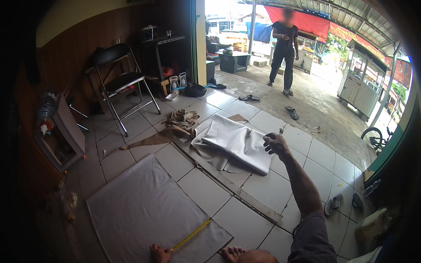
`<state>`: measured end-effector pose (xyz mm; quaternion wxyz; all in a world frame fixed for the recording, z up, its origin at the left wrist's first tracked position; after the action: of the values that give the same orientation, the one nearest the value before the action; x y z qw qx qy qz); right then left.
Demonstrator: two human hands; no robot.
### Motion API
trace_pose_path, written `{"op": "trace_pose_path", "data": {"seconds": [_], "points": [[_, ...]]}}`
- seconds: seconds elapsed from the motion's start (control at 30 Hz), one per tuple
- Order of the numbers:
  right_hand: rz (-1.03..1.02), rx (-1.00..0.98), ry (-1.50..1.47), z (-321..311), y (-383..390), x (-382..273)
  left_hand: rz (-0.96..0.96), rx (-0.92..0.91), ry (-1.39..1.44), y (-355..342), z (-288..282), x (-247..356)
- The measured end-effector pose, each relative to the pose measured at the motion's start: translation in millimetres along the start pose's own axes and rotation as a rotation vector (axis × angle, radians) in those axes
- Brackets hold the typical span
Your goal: The person measures and marks a large piece of light-colored fabric laid on a tiled floor using a tape measure, a straightedge, and a marker. They then cut the fabric along the marked lines using scissors.
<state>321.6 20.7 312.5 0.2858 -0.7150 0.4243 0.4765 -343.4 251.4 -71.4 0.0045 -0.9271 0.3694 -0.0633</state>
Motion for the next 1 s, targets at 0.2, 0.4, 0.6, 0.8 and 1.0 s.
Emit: {"op": "trace_pose_path", "data": {"seconds": [0.2, 0.4, 0.6, 0.8, 1.0], "points": [[-0.072, 0.082, 0.144, -40.0, -13.9, -43.0, -0.017, -0.004, 0.057, 0.6, 0.2, -1.6], [-0.129, 0.148, 0.201, -76.3, -28.4, -70.4, 0.046, 0.025, 0.005, 1.6, 11.5, -2.8], [-0.124, 0.217, 0.254, -99.1, -40.2, -89.4, 0.09, 0.1, -0.065, 5.8, 12.4, -1.6], [-0.083, 0.244, 0.201, -109.1, -43.4, -104.4, 0.088, 0.054, -0.025, 3.0, 6.4, 0.1], [-0.009, 0.32, 0.036, -130.3, -50.2, -105.1, -0.024, -0.01, 0.066, 2.9, 6.9, -4.8]]}}
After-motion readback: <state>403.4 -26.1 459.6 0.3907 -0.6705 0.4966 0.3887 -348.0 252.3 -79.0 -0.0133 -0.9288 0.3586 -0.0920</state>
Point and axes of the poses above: each hand's wrist, its own y-axis away from the middle knuckle, its own z-axis out of the palm, x = y × z, the point moved 6 cm from there along -y, towards the middle knuckle, and after that the axes turned 4 degrees about -y, right-handed, at the moved point
